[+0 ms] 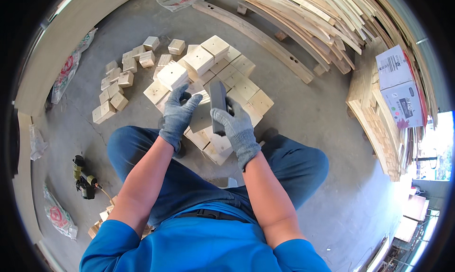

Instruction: The person sits on the floor and sands small rectangular wooden blocks using a sanding block. They pick up blocks from a pile, sand the edges and faces, and place them back down. The person repeats this process for multiple blocks throughout the clip.

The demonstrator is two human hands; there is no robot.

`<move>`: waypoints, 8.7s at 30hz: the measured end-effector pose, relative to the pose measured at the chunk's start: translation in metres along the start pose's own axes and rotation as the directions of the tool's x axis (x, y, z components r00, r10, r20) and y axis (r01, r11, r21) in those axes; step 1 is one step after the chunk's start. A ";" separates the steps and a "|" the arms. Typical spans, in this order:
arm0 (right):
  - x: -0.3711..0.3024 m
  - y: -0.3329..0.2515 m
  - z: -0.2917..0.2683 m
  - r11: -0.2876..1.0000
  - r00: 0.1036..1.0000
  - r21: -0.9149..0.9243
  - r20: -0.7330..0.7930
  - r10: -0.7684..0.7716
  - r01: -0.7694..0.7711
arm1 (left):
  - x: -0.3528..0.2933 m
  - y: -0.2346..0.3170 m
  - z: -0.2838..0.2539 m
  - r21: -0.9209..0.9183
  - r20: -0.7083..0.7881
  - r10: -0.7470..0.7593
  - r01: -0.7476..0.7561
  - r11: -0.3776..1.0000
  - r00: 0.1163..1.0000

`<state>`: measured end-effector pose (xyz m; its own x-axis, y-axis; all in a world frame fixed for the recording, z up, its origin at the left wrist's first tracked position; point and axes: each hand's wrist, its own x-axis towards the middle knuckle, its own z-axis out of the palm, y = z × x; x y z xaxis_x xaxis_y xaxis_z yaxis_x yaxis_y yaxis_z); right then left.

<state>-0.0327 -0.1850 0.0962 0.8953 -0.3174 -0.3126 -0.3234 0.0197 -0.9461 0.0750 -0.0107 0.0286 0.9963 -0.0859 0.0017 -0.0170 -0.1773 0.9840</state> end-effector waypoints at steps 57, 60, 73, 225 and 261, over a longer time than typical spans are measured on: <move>-0.015 0.081 -0.019 0.852 0.969 0.473 0.197 0.147 -0.225 | -0.015 -0.014 -0.019 -0.038 0.284 -0.223 0.243 0.969 0.933; -0.012 0.077 -0.021 0.876 0.973 0.435 0.179 0.145 -0.210 | -0.024 -0.013 -0.023 -0.108 0.329 -0.263 0.312 0.944 0.907; -0.012 0.068 -0.040 0.935 0.983 0.306 0.084 0.164 -0.182 | -0.014 -0.025 -0.033 0.543 0.445 -0.151 -0.132 0.829 0.883; 0.053 -0.002 0.053 0.293 0.929 -0.914 0.184 -0.320 0.281 | -0.041 -0.076 0.005 0.380 0.410 0.047 -0.218 0.899 0.911; -0.018 0.038 0.000 0.285 0.862 -0.866 0.265 -0.433 0.410 | -0.042 -0.071 0.005 0.310 0.387 0.157 -0.289 0.906 0.909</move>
<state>-0.0609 -0.1787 0.0659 0.9926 -0.0307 0.1176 0.0091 -0.9459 -0.3242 0.0337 0.0007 -0.0426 0.8699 -0.4856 0.0869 -0.3290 -0.4399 0.8356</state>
